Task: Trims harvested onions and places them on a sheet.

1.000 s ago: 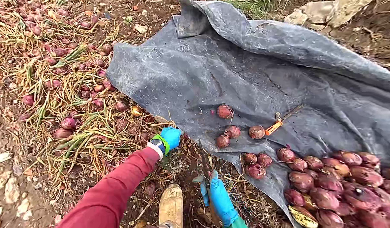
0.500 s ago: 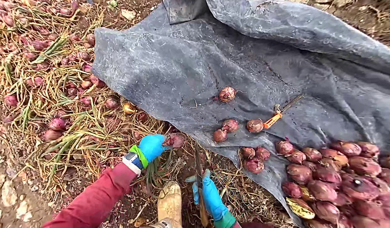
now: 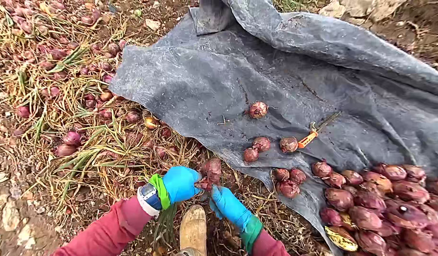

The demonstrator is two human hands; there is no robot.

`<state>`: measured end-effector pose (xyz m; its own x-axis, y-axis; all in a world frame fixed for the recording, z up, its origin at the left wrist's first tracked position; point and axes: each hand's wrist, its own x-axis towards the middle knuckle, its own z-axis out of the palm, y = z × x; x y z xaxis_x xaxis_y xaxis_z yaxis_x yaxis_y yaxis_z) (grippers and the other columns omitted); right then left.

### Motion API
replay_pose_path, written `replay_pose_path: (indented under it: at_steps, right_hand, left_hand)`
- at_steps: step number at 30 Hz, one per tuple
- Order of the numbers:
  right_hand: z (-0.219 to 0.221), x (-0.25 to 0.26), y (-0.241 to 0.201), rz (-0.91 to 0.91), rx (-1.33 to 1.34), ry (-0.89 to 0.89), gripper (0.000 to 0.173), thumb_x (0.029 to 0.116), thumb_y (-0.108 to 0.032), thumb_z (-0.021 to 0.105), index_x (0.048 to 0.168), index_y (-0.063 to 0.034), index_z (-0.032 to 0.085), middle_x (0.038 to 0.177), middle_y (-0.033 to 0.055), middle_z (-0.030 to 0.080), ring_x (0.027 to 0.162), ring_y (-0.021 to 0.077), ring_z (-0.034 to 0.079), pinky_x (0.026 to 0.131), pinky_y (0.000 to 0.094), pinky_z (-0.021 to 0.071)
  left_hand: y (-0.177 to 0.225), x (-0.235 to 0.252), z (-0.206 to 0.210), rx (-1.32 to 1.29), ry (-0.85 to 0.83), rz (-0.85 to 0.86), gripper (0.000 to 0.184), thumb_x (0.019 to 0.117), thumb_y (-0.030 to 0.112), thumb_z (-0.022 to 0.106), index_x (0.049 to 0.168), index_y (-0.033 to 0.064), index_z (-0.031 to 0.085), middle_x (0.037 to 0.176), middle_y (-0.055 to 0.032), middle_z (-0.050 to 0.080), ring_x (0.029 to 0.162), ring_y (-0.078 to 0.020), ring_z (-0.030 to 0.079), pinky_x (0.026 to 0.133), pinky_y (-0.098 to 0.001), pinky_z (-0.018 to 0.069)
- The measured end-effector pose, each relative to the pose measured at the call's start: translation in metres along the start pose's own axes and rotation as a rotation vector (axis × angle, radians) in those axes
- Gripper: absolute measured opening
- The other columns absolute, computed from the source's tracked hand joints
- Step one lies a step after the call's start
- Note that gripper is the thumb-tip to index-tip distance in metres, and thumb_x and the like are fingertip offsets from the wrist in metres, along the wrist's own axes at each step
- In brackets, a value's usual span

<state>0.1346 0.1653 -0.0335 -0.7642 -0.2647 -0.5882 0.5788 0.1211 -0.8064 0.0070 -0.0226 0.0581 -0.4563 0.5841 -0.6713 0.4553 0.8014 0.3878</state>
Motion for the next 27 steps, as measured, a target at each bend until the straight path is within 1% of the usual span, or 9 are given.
replay_pose_path:
  at_steps: [2, 7, 10, 13, 16, 19, 21, 23, 27]
  right_hand:
    - [-0.012, 0.005, -0.015, -0.015, -0.045, 0.052, 0.087, 0.0933, -0.083, 0.019, 0.093, -0.0096, 0.066, 0.066, 0.0029, 0.064, 0.050, 0.0161, 0.060, 0.049, 0.0347, 0.0539]
    - [-0.037, 0.007, -0.016, -0.132, 0.276, 0.412, 0.096, 0.0981, -0.073, 0.002, 0.104, -0.0052, 0.069, 0.057, 0.0102, 0.059, 0.043, 0.0219, 0.056, 0.043, 0.0389, 0.0544]
    - [-0.033, 0.001, 0.000, -0.096, 0.298, 0.395, 0.096, 0.1008, -0.067, -0.001, 0.111, -0.0022, 0.068, 0.060, 0.0111, 0.060, 0.044, 0.0225, 0.057, 0.042, 0.0385, 0.0537]
    - [-0.015, -0.016, 0.026, -0.020, 0.345, 0.422, 0.096, 0.1013, -0.067, -0.001, 0.113, -0.0012, 0.068, 0.060, 0.0123, 0.061, 0.043, 0.0235, 0.057, 0.041, 0.0394, 0.0534]
    - [-0.006, -0.037, 0.047, 0.050, 0.452, 0.435, 0.101, 0.0991, -0.069, -0.005, 0.115, -0.0002, 0.067, 0.058, 0.0132, 0.059, 0.042, 0.0245, 0.056, 0.040, 0.0407, 0.0533]
    - [0.008, -0.040, 0.061, 0.130, 0.587, 0.325, 0.105, 0.0964, -0.073, -0.007, 0.117, -0.0014, 0.067, 0.059, 0.0123, 0.058, 0.043, 0.0231, 0.055, 0.041, 0.0400, 0.0523]
    - [0.022, -0.039, 0.062, -0.001, 0.585, 0.197, 0.102, 0.0934, -0.082, 0.007, 0.116, -0.0015, 0.066, 0.061, 0.0084, 0.059, 0.044, 0.0200, 0.056, 0.041, 0.0369, 0.0531]
    - [0.034, -0.031, 0.045, -0.153, 0.543, 0.143, 0.098, 0.0819, -0.093, 0.033, 0.104, -0.0034, 0.066, 0.060, 0.0071, 0.059, 0.042, 0.0202, 0.056, 0.041, 0.0376, 0.0536]
    - [0.037, -0.021, 0.006, -0.127, 0.224, 0.116, 0.095, 0.0820, -0.095, 0.025, 0.090, -0.0077, 0.063, 0.059, 0.0064, 0.060, 0.043, 0.0204, 0.057, 0.041, 0.0370, 0.0524]
  left_hand:
    - [0.014, 0.015, -0.008, 0.021, -0.084, -0.003, 0.030, 0.1003, 0.042, 0.061, 0.110, 0.0166, 0.074, 0.108, -0.0090, 0.074, 0.105, -0.0312, 0.070, 0.089, -0.0616, 0.0540]
    - [-0.035, 0.100, -0.014, -0.396, 0.387, -0.496, 0.040, 0.1000, 0.047, 0.060, 0.115, 0.0132, 0.073, 0.109, -0.0160, 0.074, 0.107, -0.0369, 0.070, 0.092, -0.0662, 0.0536]
    - [-0.052, 0.169, 0.016, -0.801, 0.355, -0.621, 0.054, 0.0878, 0.047, 0.078, 0.114, 0.0003, 0.071, 0.113, -0.0240, 0.071, 0.110, -0.0403, 0.067, 0.095, -0.0645, 0.0526]
    - [-0.065, 0.192, 0.050, -0.903, 0.265, -0.620, 0.043, 0.0894, 0.039, 0.075, 0.104, -0.0022, 0.073, 0.106, -0.0220, 0.072, 0.102, -0.0370, 0.069, 0.092, -0.0602, 0.0537]
    - [-0.072, 0.143, 0.049, -0.812, 0.254, -0.466, 0.065, 0.0967, 0.060, 0.064, 0.108, -0.0041, 0.070, 0.102, -0.0245, 0.070, 0.100, -0.0392, 0.068, 0.093, -0.0621, 0.0533]
    - [-0.069, 0.062, 0.053, -0.643, 0.278, -0.296, 0.049, 0.0913, 0.054, 0.075, 0.106, 0.0079, 0.074, 0.095, -0.0119, 0.074, 0.091, -0.0266, 0.072, 0.087, -0.0550, 0.0584]
    - [-0.054, 0.015, 0.048, -0.417, 0.203, -0.206, 0.041, 0.0890, 0.053, 0.077, 0.105, 0.0157, 0.076, 0.095, -0.0051, 0.076, 0.093, -0.0221, 0.072, 0.088, -0.0538, 0.0586]
    - [-0.033, -0.017, 0.037, -0.197, 0.027, -0.144, 0.040, 0.0914, 0.057, 0.072, 0.107, 0.0192, 0.075, 0.096, -0.0034, 0.074, 0.095, -0.0236, 0.071, 0.089, -0.0559, 0.0557]
    - [-0.025, -0.053, 0.017, -0.025, -0.121, -0.006, 0.039, 0.0977, 0.053, 0.065, 0.112, 0.0177, 0.074, 0.104, -0.0075, 0.074, 0.101, -0.0289, 0.070, 0.090, -0.0596, 0.0537]
